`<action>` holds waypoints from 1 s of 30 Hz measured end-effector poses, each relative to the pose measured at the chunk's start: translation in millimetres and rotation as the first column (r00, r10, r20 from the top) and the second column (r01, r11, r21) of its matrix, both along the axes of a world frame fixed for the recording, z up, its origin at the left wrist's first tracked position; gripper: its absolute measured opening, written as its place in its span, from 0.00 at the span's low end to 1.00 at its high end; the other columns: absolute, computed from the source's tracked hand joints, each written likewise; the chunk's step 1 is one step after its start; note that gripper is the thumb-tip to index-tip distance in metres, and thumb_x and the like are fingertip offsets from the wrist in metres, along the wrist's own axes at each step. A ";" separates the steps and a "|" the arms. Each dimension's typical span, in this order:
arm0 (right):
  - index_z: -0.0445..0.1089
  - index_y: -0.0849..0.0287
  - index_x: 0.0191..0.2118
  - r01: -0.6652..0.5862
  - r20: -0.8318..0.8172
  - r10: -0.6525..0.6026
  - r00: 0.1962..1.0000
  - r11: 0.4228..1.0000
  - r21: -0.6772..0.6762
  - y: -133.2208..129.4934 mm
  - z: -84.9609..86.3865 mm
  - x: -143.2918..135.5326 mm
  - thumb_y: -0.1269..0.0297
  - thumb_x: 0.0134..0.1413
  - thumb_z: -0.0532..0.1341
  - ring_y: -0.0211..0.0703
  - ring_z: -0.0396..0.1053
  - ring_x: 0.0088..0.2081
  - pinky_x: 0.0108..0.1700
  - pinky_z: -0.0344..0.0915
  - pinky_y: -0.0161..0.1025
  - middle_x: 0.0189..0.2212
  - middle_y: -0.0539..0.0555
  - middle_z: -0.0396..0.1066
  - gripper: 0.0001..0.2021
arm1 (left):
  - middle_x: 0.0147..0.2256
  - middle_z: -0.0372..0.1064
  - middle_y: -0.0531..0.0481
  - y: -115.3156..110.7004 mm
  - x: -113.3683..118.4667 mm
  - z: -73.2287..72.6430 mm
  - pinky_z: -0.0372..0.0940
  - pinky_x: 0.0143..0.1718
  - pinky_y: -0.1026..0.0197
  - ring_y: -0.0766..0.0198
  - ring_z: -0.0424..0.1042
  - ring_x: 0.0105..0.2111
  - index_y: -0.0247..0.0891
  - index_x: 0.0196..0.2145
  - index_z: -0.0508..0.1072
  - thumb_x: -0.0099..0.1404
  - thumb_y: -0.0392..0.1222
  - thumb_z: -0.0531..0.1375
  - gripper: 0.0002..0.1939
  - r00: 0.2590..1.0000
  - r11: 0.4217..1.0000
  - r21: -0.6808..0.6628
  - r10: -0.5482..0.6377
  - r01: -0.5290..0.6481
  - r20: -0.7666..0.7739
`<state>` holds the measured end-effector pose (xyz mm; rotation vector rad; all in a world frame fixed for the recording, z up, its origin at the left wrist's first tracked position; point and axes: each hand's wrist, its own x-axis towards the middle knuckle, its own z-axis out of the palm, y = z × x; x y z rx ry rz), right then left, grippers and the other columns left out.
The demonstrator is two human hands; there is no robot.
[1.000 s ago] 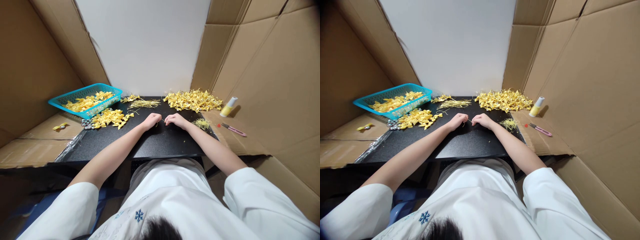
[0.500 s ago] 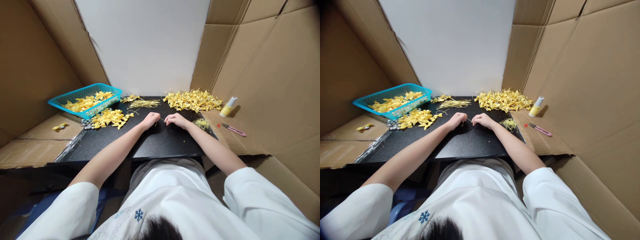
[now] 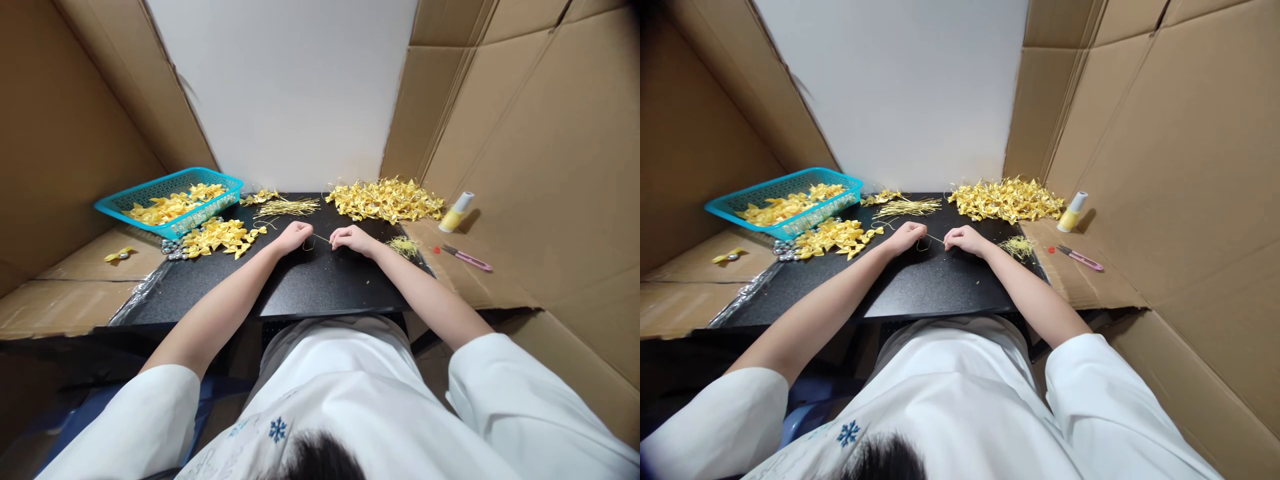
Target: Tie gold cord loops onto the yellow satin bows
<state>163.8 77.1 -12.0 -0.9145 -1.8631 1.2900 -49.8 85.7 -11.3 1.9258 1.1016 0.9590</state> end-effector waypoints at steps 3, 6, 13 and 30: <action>0.75 0.59 0.16 0.003 0.002 -0.003 1.000 1.000 0.002 -0.6 0.2 0.3 0.66 0.33 0.63 0.39 0.66 0.33 0.47 0.62 0.41 0.28 0.50 0.71 0.04 | 0.17 0.43 0.57 -0.1 -1.0 1.5 0.41 0.23 0.63 0.70 0.44 0.19 0.39 0.14 0.50 0.51 0.39 0.51 0.13 1.000 1.000 0.002 -0.005 0.005 -0.024; 0.75 0.59 0.16 0.016 -0.004 -0.016 1.000 1.000 0.002 -1.3 1.6 0.9 0.66 0.33 0.63 0.39 0.66 0.33 0.47 0.61 0.41 0.28 0.50 0.71 0.05 | 0.16 0.41 0.57 -0.3 -1.8 3.4 0.41 0.23 0.63 0.71 0.43 0.19 0.40 0.14 0.49 0.51 0.39 0.51 0.13 0.999 1.000 0.005 0.023 -0.022 -0.024; 0.75 0.58 0.16 0.030 -0.008 -0.030 1.000 1.000 0.007 -0.8 5.3 3.5 0.66 0.33 0.63 0.39 0.66 0.34 0.48 0.61 0.42 0.29 0.50 0.71 0.05 | 0.17 0.40 0.57 -0.9 -4.7 5.8 0.39 0.22 0.63 0.71 0.42 0.19 0.40 0.15 0.48 0.52 0.40 0.51 0.14 0.999 0.999 0.006 0.042 -0.042 -0.021; 0.74 0.58 0.27 -0.010 0.293 -0.302 0.907 0.680 0.733 -6.7 0.8 8.9 0.66 0.53 0.60 0.46 0.63 0.40 0.50 0.56 0.48 0.36 0.55 0.70 0.07 | 0.59 0.64 0.44 -26.1 3.2 19.5 0.45 0.60 0.44 0.47 0.56 0.59 0.43 0.54 0.71 0.59 0.43 0.56 0.24 0.879 0.876 0.480 0.201 0.036 -0.432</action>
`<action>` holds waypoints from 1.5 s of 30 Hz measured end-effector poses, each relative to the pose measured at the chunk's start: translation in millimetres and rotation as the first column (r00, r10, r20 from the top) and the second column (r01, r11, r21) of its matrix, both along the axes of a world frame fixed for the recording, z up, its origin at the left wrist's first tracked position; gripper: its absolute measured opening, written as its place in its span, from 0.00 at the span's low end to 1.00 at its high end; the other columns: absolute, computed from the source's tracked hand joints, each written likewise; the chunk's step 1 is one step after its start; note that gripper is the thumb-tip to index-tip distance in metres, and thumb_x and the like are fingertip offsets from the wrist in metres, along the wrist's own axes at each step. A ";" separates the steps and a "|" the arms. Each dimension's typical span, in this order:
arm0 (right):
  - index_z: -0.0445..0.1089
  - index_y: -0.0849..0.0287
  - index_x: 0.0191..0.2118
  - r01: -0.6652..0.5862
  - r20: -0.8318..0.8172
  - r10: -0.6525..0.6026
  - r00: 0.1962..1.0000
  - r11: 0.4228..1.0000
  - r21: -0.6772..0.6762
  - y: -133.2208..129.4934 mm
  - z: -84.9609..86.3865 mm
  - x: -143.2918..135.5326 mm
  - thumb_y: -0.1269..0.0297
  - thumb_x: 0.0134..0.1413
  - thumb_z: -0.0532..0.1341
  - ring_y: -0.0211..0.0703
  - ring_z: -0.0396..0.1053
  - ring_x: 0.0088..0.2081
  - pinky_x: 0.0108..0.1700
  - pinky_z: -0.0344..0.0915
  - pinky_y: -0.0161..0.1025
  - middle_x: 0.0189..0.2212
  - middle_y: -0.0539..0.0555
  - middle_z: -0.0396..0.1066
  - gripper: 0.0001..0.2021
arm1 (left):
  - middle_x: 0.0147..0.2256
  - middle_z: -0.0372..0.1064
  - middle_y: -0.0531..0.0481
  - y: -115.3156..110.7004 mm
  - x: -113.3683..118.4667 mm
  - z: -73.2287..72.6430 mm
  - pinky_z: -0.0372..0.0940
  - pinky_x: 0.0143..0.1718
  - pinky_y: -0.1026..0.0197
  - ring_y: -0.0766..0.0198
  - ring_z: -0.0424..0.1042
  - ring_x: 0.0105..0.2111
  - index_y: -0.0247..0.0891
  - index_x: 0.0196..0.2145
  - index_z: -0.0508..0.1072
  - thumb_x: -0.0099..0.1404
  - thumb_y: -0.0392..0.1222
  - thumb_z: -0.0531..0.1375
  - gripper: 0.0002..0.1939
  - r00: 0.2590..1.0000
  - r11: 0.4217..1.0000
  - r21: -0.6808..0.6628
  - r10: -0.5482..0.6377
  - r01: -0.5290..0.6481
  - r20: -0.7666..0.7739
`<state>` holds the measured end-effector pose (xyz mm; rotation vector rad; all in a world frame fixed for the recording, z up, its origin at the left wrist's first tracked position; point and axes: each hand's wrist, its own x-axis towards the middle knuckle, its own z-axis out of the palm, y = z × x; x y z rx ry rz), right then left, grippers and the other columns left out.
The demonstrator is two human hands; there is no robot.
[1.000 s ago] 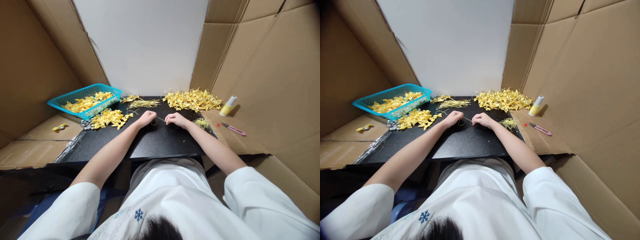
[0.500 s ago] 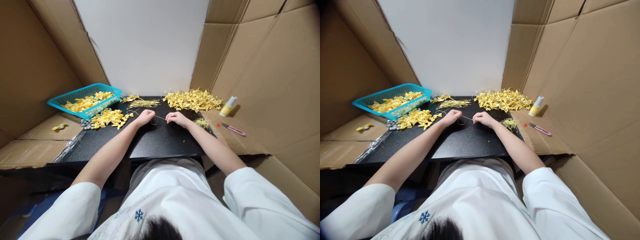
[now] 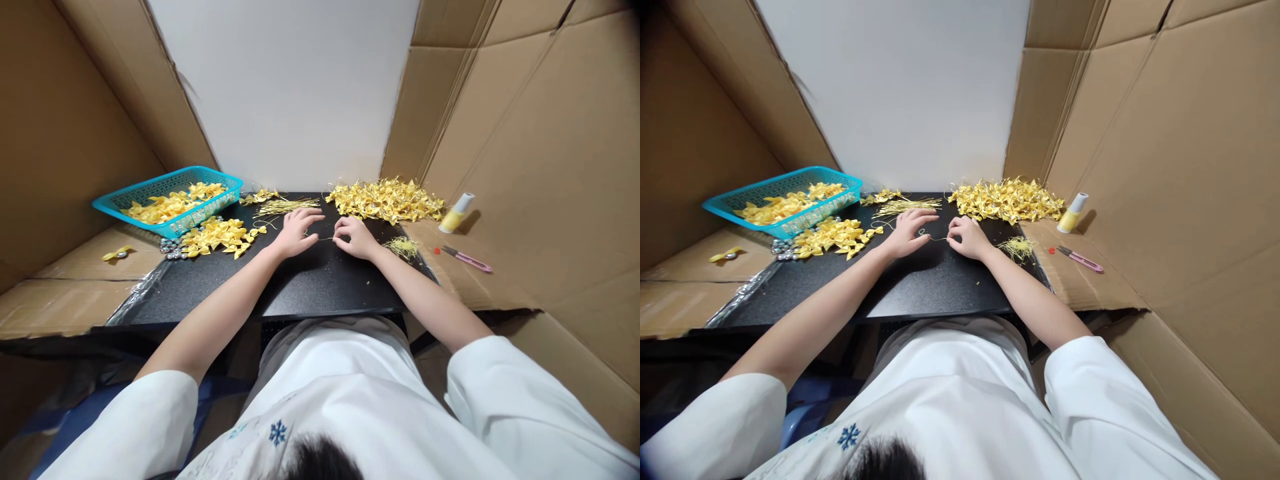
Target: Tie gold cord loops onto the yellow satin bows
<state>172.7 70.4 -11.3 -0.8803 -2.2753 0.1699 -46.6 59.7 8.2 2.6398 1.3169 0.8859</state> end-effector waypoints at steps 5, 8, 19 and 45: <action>0.73 0.57 0.28 0.015 0.042 -0.021 0.999 0.989 0.147 -7.6 4.2 -3.0 0.64 0.56 0.59 0.47 0.62 0.41 0.47 0.55 0.46 0.37 0.55 0.70 0.08 | 0.41 0.77 0.45 -1.6 18.8 -7.9 0.45 0.59 0.47 0.52 0.67 0.49 0.39 0.38 0.78 0.64 0.48 0.55 0.15 0.994 0.978 -0.186 -0.080 0.092 0.070; 0.73 0.57 0.29 0.007 0.063 -0.018 0.998 0.985 0.172 -9.9 5.9 -4.1 0.65 0.56 0.59 0.46 0.62 0.41 0.47 0.55 0.46 0.36 0.55 0.70 0.08 | 0.26 0.75 0.49 2.2 17.2 -10.0 0.54 0.52 0.54 0.59 0.70 0.34 0.37 0.28 0.77 0.63 0.48 0.57 0.15 0.984 0.960 -0.247 -0.097 0.132 0.146; 0.73 0.57 0.27 0.016 0.050 -0.023 0.998 0.990 0.142 -8.2 8.4 -2.0 0.66 0.53 0.60 0.46 0.62 0.40 0.47 0.55 0.46 0.36 0.54 0.70 0.07 | 0.21 0.68 0.52 4.5 6.8 -6.5 0.58 0.26 0.66 0.69 0.64 0.21 0.33 0.28 0.76 0.60 0.51 0.58 0.17 0.943 0.885 -0.377 -0.170 0.274 0.285; 0.73 0.56 0.25 -0.055 -0.100 0.058 0.993 0.998 0.037 2.8 -4.4 -1.3 0.68 0.48 0.63 0.45 0.65 0.38 0.47 0.58 0.47 0.33 0.52 0.73 0.04 | 0.24 0.71 0.52 8.9 3.3 -10.9 0.59 0.26 0.67 0.71 0.63 0.21 0.33 0.30 0.78 0.61 0.52 0.58 0.18 0.937 0.851 -0.415 -0.225 0.322 0.267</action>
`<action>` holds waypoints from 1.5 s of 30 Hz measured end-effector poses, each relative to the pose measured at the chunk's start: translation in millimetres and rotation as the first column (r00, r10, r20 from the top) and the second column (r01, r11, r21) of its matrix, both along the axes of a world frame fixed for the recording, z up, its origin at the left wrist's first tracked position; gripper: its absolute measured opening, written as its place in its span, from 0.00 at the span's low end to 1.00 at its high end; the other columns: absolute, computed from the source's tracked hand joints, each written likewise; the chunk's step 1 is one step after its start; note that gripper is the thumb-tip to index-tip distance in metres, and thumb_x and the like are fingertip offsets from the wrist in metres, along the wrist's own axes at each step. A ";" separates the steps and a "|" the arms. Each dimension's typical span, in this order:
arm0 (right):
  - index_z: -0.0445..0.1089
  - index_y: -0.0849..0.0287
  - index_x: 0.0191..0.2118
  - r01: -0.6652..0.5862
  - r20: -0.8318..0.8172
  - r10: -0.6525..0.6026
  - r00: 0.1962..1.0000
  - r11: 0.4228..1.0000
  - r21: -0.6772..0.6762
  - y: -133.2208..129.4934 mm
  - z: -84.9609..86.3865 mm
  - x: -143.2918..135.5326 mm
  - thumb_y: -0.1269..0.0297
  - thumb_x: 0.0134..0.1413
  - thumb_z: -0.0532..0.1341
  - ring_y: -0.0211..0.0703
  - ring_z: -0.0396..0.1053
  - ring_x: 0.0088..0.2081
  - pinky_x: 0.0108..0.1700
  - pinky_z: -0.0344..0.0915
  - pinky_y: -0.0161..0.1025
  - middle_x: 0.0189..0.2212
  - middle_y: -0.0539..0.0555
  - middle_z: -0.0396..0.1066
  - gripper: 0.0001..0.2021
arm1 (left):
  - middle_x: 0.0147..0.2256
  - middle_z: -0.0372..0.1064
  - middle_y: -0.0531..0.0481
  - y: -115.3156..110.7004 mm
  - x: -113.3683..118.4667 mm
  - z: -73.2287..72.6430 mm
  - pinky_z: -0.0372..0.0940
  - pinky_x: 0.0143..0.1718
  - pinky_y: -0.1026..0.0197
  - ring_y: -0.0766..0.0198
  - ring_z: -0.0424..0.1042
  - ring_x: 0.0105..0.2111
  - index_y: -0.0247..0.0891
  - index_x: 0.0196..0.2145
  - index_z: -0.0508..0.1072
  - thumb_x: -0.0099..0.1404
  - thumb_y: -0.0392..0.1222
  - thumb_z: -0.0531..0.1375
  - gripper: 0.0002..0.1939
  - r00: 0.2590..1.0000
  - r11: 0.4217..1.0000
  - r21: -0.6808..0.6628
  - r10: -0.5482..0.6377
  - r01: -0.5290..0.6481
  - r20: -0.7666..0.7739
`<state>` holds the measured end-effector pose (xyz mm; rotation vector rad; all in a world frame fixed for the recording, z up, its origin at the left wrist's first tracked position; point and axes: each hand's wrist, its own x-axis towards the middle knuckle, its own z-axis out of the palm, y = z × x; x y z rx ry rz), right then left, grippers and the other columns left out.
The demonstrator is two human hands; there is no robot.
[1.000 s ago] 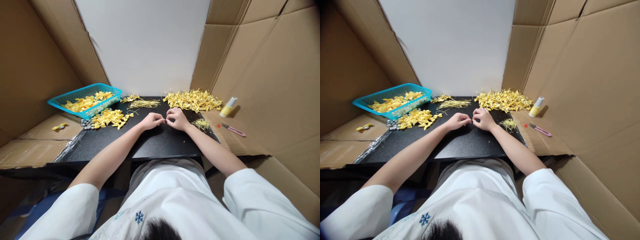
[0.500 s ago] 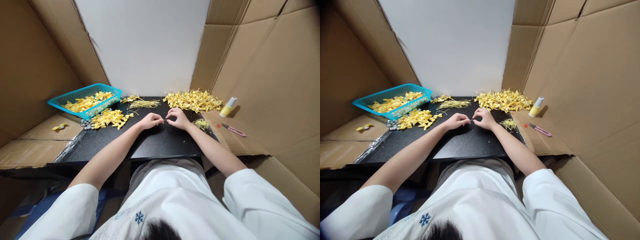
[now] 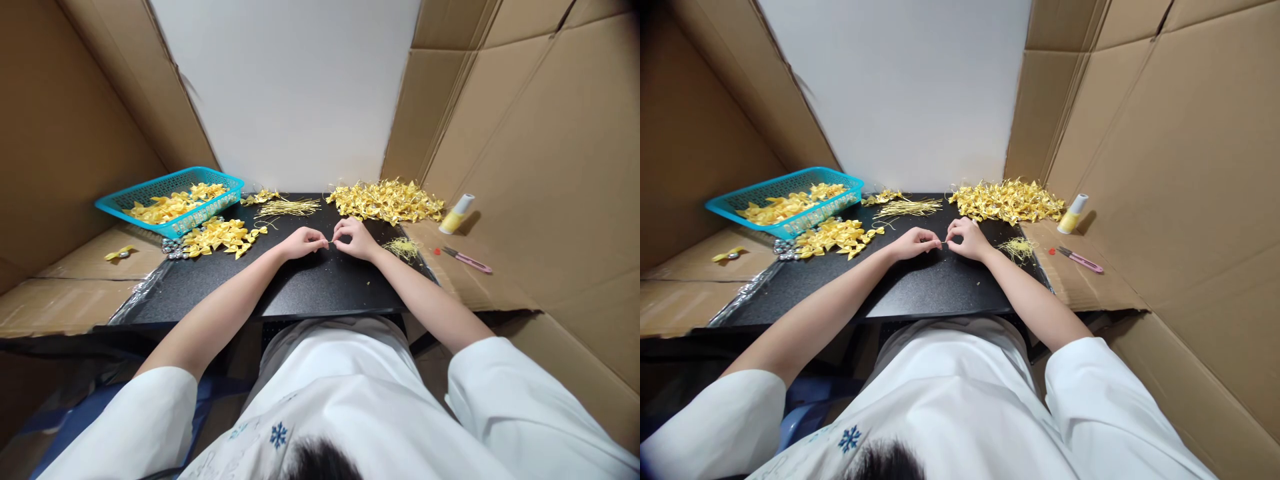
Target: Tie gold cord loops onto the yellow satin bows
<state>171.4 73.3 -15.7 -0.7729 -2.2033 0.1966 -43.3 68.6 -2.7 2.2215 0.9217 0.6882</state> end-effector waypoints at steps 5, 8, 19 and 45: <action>0.72 0.57 0.24 0.016 0.008 -0.016 1.000 1.000 -0.007 2.4 1.0 2.9 0.69 0.47 0.63 0.45 0.65 0.37 0.47 0.59 0.48 0.32 0.52 0.72 0.05 | 0.24 0.71 0.51 0.1 -1.1 0.4 0.59 0.26 0.67 0.71 0.64 0.22 0.33 0.30 0.78 0.61 0.52 0.58 0.18 1.000 1.000 -0.007 -0.004 0.004 -0.013; 0.72 0.56 0.24 0.025 -0.004 -0.025 1.000 1.000 -0.014 3.5 2.8 5.7 0.69 0.47 0.62 0.45 0.65 0.38 0.48 0.59 0.48 0.32 0.52 0.72 0.05 | 0.24 0.71 0.51 1.1 -2.0 -0.1 0.59 0.26 0.67 0.71 0.63 0.21 0.33 0.30 0.78 0.61 0.53 0.58 0.19 1.000 1.000 -0.017 0.000 0.000 -0.007; 0.72 0.56 0.24 -0.006 0.014 0.007 1.000 0.999 -0.040 0.5 1.4 0.9 0.68 0.47 0.64 0.45 0.65 0.38 0.48 0.57 0.48 0.33 0.52 0.73 0.04 | 0.23 0.70 0.51 0.0 -0.6 0.1 0.58 0.26 0.67 0.70 0.63 0.22 0.33 0.30 0.78 0.60 0.54 0.58 0.20 1.000 1.000 -0.028 0.005 -0.006 -0.020; 0.73 0.56 0.24 0.001 -0.008 -0.001 1.000 0.999 -0.052 -0.4 0.2 -2.8 0.67 0.46 0.64 0.45 0.65 0.39 0.48 0.57 0.48 0.34 0.52 0.72 0.04 | 0.24 0.72 0.50 -0.6 2.1 -0.9 0.59 0.26 0.66 0.70 0.64 0.22 0.32 0.29 0.78 0.59 0.54 0.59 0.20 1.000 0.999 -0.043 0.000 -0.001 -0.012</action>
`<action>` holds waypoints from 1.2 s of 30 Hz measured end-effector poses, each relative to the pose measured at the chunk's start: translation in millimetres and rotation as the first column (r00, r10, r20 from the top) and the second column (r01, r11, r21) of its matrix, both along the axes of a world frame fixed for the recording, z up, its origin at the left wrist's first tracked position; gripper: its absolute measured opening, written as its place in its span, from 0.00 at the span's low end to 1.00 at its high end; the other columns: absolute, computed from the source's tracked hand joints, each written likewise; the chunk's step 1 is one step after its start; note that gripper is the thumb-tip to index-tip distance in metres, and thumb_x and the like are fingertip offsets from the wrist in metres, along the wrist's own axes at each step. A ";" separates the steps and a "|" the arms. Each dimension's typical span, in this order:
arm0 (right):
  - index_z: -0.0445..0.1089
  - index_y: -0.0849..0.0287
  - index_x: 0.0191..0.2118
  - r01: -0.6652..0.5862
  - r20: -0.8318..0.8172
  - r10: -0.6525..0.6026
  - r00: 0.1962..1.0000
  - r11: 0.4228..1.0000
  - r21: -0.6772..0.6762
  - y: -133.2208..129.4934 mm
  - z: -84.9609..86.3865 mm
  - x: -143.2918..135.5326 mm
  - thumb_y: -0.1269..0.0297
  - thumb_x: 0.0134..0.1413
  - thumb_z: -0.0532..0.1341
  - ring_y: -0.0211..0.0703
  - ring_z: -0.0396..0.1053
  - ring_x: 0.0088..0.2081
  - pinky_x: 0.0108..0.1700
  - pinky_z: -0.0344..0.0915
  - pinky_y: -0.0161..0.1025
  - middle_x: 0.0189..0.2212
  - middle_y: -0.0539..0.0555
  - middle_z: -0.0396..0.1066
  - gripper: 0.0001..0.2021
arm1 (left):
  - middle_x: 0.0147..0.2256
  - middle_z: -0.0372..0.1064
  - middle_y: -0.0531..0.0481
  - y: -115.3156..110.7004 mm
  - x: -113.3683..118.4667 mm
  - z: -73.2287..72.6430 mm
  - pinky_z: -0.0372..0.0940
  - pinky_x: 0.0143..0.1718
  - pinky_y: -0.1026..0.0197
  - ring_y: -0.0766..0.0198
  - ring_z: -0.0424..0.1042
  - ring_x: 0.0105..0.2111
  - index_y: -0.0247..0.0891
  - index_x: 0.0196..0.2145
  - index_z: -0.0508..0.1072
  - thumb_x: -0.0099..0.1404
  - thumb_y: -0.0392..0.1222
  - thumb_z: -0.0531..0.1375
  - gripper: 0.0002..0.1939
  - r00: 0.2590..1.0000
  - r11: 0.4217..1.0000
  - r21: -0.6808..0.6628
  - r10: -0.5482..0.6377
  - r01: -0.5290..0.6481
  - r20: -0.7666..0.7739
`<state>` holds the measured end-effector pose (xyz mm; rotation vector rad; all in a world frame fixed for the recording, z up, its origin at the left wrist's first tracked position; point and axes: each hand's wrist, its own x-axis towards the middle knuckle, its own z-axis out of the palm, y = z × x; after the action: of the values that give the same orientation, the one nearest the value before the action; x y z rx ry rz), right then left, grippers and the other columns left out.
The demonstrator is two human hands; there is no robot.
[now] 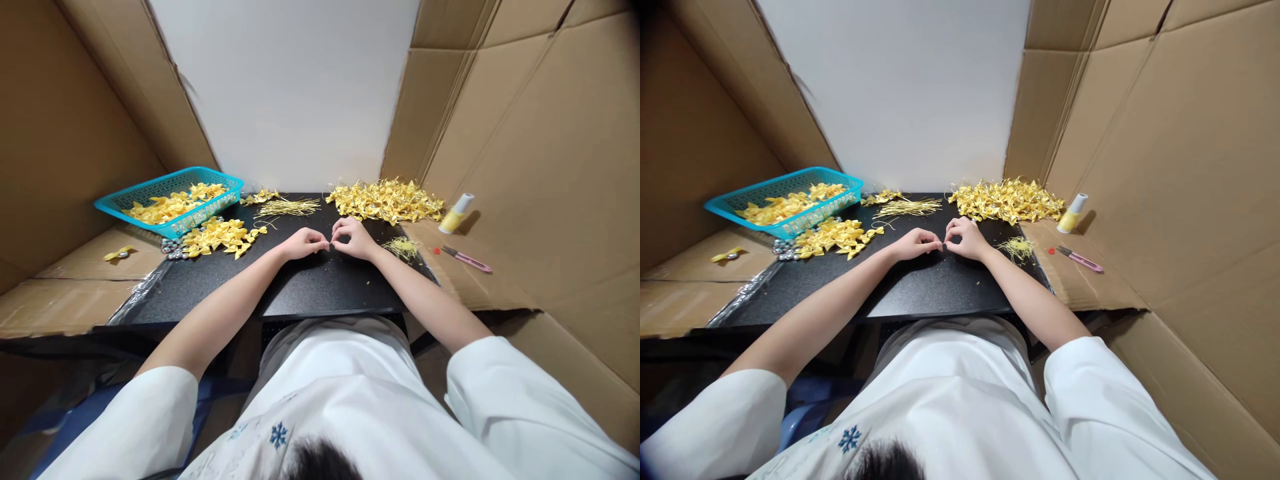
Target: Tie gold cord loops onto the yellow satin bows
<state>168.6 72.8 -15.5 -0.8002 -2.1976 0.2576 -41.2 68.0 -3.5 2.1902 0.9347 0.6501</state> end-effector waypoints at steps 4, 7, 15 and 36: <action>0.73 0.56 0.23 -0.003 -0.037 0.002 0.999 1.000 -0.028 -0.6 3.7 1.7 0.68 0.45 0.64 0.45 0.65 0.39 0.50 0.58 0.49 0.33 0.52 0.72 0.04 | 0.23 0.70 0.51 0.7 -0.4 -0.7 0.58 0.26 0.66 0.69 0.63 0.22 0.33 0.30 0.78 0.60 0.55 0.58 0.20 1.000 1.000 0.006 0.001 -0.001 0.003; 0.74 0.57 0.25 -0.015 -0.185 -0.016 0.983 0.986 -0.164 0.9 5.9 0.3 0.67 0.44 0.65 0.44 0.67 0.37 0.48 0.62 0.47 0.33 0.53 0.73 0.02 | 0.25 0.71 0.50 0.9 -0.9 -0.4 0.59 0.28 0.64 0.68 0.64 0.23 0.34 0.31 0.77 0.62 0.54 0.57 0.20 0.996 0.994 0.077 0.074 -0.077 0.049; 0.72 0.61 0.32 -0.496 -0.513 -0.087 0.854 0.160 -0.853 -9.4 10.0 -16.5 0.55 0.64 0.52 0.40 0.74 0.32 0.39 0.72 0.39 0.27 0.55 0.76 0.18 | 0.27 0.73 0.48 -27.9 23.3 9.7 0.52 0.50 0.48 0.58 0.66 0.36 0.39 0.28 0.74 0.68 0.46 0.52 0.16 0.960 0.647 0.726 0.270 -0.235 0.071; 0.67 0.58 0.29 -0.648 -0.760 -0.536 0.367 0.438 -0.623 5.5 40.3 20.8 0.70 0.64 0.54 0.28 0.61 0.17 0.30 0.69 0.27 0.14 0.41 0.60 0.11 | 0.30 0.74 0.50 -45.0 46.4 1.8 0.49 0.54 0.55 0.63 0.68 0.39 0.43 0.31 0.74 0.72 0.45 0.49 0.17 0.944 0.635 0.720 -0.047 0.281 -0.327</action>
<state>189.4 78.4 24.8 -0.7266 -0.6926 1.6818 5.2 23.0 -1.8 3.1628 0.6137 0.7411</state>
